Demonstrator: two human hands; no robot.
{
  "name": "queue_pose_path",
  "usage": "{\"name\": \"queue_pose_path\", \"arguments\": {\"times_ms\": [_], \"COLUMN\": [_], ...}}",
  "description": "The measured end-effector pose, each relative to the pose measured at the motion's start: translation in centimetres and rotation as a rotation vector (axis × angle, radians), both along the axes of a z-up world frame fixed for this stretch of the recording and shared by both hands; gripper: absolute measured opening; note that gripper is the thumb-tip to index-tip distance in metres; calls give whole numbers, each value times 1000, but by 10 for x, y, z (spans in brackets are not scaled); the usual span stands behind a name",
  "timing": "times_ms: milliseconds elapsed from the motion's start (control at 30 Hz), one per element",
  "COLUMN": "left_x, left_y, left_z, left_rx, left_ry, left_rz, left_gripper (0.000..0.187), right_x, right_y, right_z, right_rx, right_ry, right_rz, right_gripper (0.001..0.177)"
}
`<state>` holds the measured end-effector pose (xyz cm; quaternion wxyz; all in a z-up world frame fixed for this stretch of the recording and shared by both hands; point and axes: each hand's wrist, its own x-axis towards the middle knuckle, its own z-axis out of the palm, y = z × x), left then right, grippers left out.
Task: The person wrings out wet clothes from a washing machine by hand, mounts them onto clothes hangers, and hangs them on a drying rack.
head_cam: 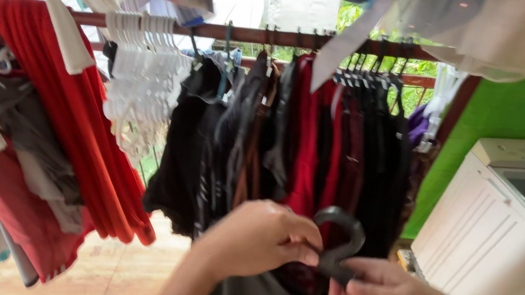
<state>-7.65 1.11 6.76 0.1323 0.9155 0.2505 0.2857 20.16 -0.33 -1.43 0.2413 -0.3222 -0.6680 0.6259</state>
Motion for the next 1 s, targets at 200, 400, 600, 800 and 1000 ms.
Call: {"name": "queue_pose_path", "arguments": {"times_ms": [200,400,600,800,1000], "left_x": [-131,-148,-177,-198,-191], "left_y": [120,224,253,253,236], "left_z": [55,18,6,3,15], "left_rx": [217,765,379,432,290], "left_ry": [-613,-106,157,83,128], "left_rz": [352,583,903,883,810], "left_gripper": [14,53,24,26,26], "right_x": [-77,-157,-229,-290,-318], "right_y": [6,18,43,74,169], "right_z": [-5,9,39,57,78], "right_rx": [-325,-222,31,139,390], "right_ry": [215,487,594,545,639], "right_rz": [-32,-47,99,-586,-765], "right_gripper": [40,36,37,29,29]}}
